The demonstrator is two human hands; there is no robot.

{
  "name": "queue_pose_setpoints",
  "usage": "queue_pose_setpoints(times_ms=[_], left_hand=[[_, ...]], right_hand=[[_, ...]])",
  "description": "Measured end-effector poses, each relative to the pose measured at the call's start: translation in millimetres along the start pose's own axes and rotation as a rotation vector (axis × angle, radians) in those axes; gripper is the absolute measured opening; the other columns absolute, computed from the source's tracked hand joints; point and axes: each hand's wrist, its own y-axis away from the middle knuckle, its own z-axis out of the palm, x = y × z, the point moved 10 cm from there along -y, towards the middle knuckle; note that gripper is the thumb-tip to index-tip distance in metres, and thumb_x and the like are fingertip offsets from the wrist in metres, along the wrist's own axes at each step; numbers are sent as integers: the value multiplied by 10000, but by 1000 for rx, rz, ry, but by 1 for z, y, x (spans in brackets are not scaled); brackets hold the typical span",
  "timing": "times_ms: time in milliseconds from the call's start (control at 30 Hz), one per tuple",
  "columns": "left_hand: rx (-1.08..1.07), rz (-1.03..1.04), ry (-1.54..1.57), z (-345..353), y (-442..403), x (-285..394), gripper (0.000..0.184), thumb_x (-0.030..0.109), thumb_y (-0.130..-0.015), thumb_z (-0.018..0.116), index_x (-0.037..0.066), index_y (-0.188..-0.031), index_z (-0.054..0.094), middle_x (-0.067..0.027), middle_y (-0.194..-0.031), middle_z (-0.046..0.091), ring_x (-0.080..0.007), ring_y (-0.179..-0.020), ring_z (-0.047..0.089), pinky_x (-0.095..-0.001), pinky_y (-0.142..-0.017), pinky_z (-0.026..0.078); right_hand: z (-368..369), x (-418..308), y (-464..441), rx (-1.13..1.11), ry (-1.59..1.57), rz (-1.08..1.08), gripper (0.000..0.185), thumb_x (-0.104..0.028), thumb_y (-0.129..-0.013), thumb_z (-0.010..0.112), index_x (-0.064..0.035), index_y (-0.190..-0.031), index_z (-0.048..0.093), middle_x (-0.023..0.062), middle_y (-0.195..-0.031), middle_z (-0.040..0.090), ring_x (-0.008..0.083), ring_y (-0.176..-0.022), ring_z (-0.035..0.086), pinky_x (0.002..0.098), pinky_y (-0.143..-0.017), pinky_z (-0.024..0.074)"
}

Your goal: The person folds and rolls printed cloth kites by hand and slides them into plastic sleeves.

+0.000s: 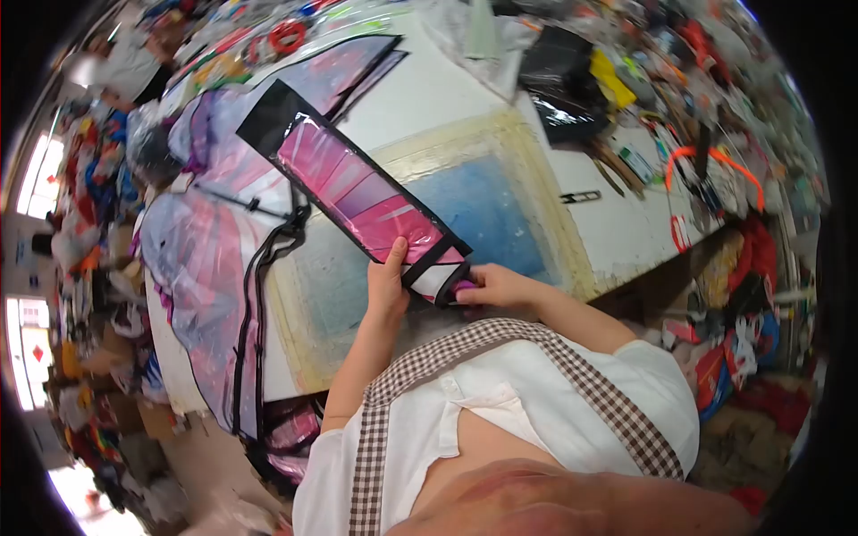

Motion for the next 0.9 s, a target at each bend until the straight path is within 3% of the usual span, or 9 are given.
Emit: queue_pose_setpoints(times_ms=[167, 233, 400, 533, 633, 767, 833, 867, 900], left_hand=[[161, 98, 52, -40, 8, 23, 425, 176, -938, 678, 15, -1302, 529, -82, -1220, 624, -197, -1075, 607, -350, -950, 485], [193, 205, 56, -52, 13, 40, 406, 163, -944, 668, 15, -1295, 530, -75, -1213, 623, -198, -1054, 615, -347, -938, 493], [218, 285, 164, -103, 32, 79, 366, 181, -965, 640, 24, -1281, 542, -89, -1211, 633, -224, -1046, 640, -367, -931, 524], [218, 365, 289, -116, 55, 96, 339, 204, -982, 619, 36, -1270, 556, -104, -1198, 651, -243, -1048, 660, -395, -928, 546], [224, 348, 342, -128, 63, 83, 324, 186, -974, 630, 53, -1262, 561, -96, -1181, 648, -238, -1037, 662, -398, -906, 562], [274, 324, 429, -140, 59, 70, 342, 287, -992, 599, 43, -1233, 597, -128, -1195, 670, -272, -1070, 659, -430, -964, 527], [234, 265, 451, -136, 57, 58, 345, 289, -990, 601, 42, -1231, 597, -130, -1197, 670, -275, -1074, 658, -431, -969, 525], [220, 178, 481, -134, 54, 45, 348, 291, -988, 603, 41, -1230, 598, -131, -1198, 670, -277, -1077, 657, -433, -974, 523], [209, 174, 476, -136, 51, 40, 348, 291, -988, 603, 41, -1230, 598, -131, -1198, 670, -277, -1077, 657, -433, -974, 523]], right_hand=[[8, 19, -28, -51, 68, 85, 310, -216, -955, 657, -15, -1186, 611, 26, -810, 672, 112, -647, 625, 251, -586, 499], [17, 3, -47, -44, 191, -20, 325, -196, -934, 682, -27, -1196, 590, 55, -843, 683, 112, -581, 604, 243, -534, 482], [61, -50, -56, -7, 85, -299, 401, -148, -870, 753, -47, -1205, 559, 56, -975, 679, 97, -726, 629, 246, -610, 501], [88, -77, -59, -1, 293, -473, 423, -139, -831, 784, -45, -1182, 566, 87, -1048, 671, 133, -820, 640, 270, -665, 518], [99, -113, -34, 254, 608, -933, 386, -121, -812, 789, -44, -1133, 588, 117, -1042, 663, 177, -836, 641, 294, -689, 524], [126, -142, 21, 579, 941, -1295, 287, -106, -813, 775, -20, -1020, 596, 156, -1018, 641, 210, -829, 638, 314, -692, 517], [113, -123, -7, 452, 664, -1037, 213, -96, -832, 755, -26, -936, 583, 92, -900, 622, 155, -784, 604, 291, -686, 493], [109, -118, -12, 463, 664, -1047, 213, -96, -832, 755, -26, -936, 583, 92, -900, 622, 155, -784, 604, 291, -686, 493], [101, -101, -34, 379, 576, -880, 213, -99, -828, 755, -24, -920, 578, 97, -874, 620, 165, -773, 599, 302, -685, 489]])
